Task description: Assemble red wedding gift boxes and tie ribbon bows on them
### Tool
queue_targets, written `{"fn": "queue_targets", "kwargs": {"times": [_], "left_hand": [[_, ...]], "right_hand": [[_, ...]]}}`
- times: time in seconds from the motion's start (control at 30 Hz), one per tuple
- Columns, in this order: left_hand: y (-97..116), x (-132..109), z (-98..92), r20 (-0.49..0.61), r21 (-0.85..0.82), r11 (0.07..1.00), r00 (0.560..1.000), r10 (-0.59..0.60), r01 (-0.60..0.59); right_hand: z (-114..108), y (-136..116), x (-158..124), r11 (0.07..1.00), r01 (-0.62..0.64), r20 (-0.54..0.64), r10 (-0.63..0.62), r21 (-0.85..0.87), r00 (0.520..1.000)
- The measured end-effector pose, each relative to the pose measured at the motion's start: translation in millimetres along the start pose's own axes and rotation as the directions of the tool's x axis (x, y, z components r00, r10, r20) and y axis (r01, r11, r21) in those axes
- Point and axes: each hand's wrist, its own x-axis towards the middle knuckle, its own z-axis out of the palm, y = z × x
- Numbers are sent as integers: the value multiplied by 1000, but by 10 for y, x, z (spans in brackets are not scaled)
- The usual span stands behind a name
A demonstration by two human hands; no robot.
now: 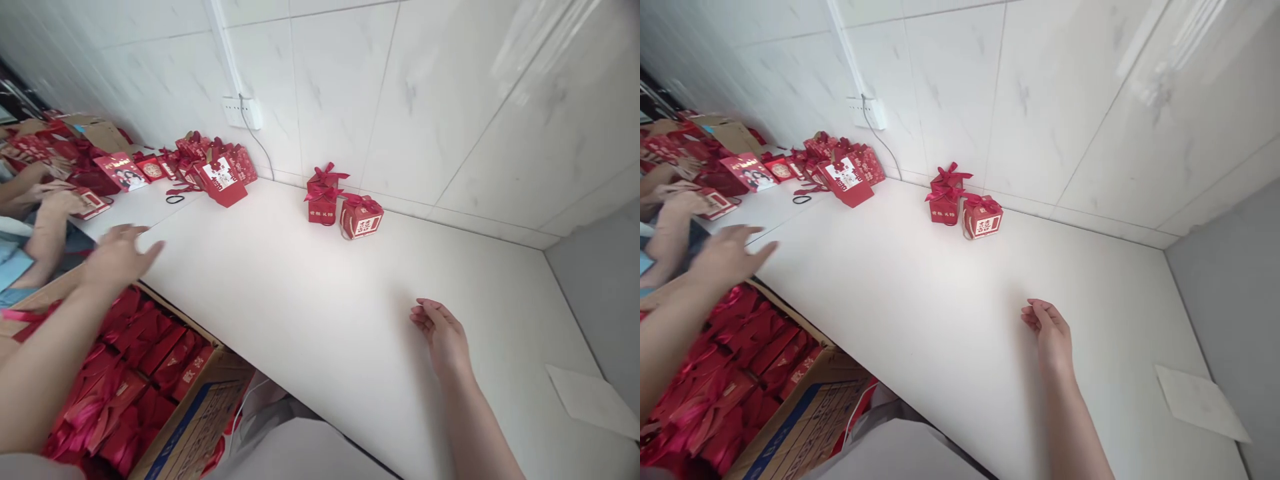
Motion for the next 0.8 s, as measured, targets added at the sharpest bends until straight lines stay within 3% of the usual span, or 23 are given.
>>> {"fn": "queue_targets", "kwargs": {"times": [0.03,0.07,0.13,0.23,0.27,0.43,0.57,0.73,0.8], "left_hand": [[267,77,133,-6,-57,995,997,79,-79],[562,118,273,57,-124,969,973,223,-215],[1150,88,552,205,-261,863,849,487,-432],[1778,-138,871,322,-428,669,589,741,-608],[1892,-217,935,275,-458,632,577,769,-625],[2019,-360,992,116,-566,423,440,891,-708],[2021,-312,949,72,-564,404,445,893,-720],[2018,-286,924,102,-575,391,412,906,-719],[2013,-280,918,96,-565,400,424,901,-722]], "right_hand": [[9,-2,-3,1000,12,-1,-12,-18,1000],[19,-2,-5,999,26,0,-26,-38,1000],[39,-2,-9,995,56,14,-56,-78,998],[69,-11,-18,986,90,51,-83,-143,995],[79,-19,-23,982,95,66,-85,-165,994],[138,-73,-69,945,140,114,-110,-295,987],[202,-96,-127,893,219,179,-159,-393,971],[312,-101,-229,837,283,275,-166,-468,947],[356,-103,-275,807,321,328,-169,-495,929]]}}
